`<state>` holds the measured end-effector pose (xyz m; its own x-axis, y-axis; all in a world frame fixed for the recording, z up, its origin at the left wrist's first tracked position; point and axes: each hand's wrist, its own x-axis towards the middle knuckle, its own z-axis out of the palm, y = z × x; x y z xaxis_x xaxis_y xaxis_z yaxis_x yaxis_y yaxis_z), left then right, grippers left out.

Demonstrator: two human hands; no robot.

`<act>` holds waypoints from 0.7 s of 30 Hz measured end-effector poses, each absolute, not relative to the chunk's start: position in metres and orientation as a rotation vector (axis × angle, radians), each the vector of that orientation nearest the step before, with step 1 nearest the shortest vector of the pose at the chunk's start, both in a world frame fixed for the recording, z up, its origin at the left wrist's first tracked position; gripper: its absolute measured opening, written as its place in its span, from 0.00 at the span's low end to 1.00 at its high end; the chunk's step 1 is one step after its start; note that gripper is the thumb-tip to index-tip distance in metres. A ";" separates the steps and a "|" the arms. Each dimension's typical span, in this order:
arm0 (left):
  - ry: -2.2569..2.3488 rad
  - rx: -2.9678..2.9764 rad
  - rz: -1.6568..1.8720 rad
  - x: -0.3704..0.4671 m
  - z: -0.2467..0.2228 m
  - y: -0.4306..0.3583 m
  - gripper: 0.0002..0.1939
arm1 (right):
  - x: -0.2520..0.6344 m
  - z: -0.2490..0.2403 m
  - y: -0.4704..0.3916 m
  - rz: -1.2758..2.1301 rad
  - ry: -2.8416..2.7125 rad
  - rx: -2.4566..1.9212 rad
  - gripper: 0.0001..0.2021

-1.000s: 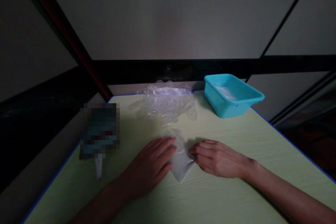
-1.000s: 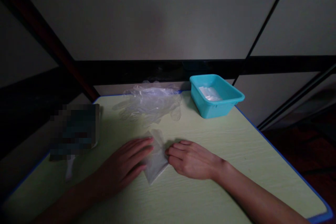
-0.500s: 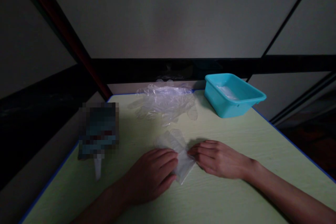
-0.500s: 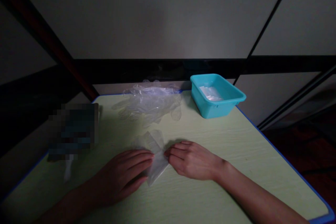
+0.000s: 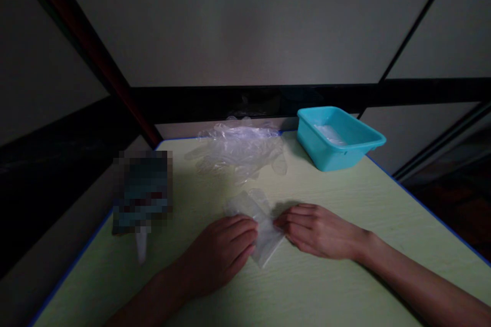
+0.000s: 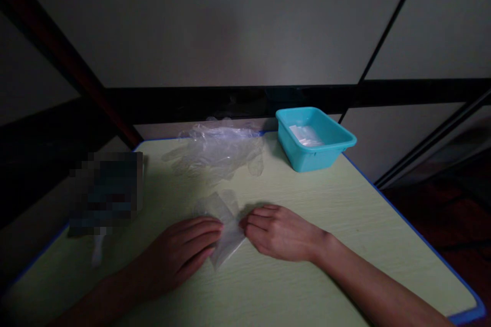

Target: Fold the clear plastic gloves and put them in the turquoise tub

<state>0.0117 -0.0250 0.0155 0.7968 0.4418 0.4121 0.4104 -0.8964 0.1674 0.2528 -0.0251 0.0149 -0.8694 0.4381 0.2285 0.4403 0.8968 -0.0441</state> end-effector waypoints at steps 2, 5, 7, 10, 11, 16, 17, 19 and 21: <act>0.694 2.896 0.664 0.011 0.015 -0.025 0.12 | 0.253 0.014 -0.025 -0.013 -2.823 -0.680 0.10; 0.695 2.883 0.646 0.011 0.014 -0.025 0.12 | 0.253 0.014 -0.024 -0.004 -2.830 -0.696 0.10; 0.695 2.878 0.647 0.011 0.013 -0.025 0.12 | 0.253 0.015 -0.023 0.008 -2.831 -0.698 0.10; 0.701 2.865 0.637 0.012 0.013 -0.025 0.11 | 0.252 0.016 -0.024 0.056 -2.831 -0.702 0.11; 0.703 2.862 0.639 0.012 0.013 -0.025 0.11 | 0.252 0.017 -0.024 0.076 -2.834 -0.704 0.11; 0.708 2.866 0.647 0.014 0.016 -0.024 0.11 | 0.253 0.018 -0.025 0.106 -2.822 -0.678 0.10; 0.708 2.865 0.648 0.014 0.017 -0.024 0.11 | 0.253 0.018 -0.025 0.105 -2.814 -0.670 0.10; 0.703 2.859 0.651 0.014 0.017 -0.024 0.11 | 0.253 0.017 -0.024 0.104 -2.803 -0.661 0.10; 0.700 2.852 0.646 0.014 0.016 -0.023 0.11 | 0.253 0.017 -0.024 0.105 -2.802 -0.655 0.10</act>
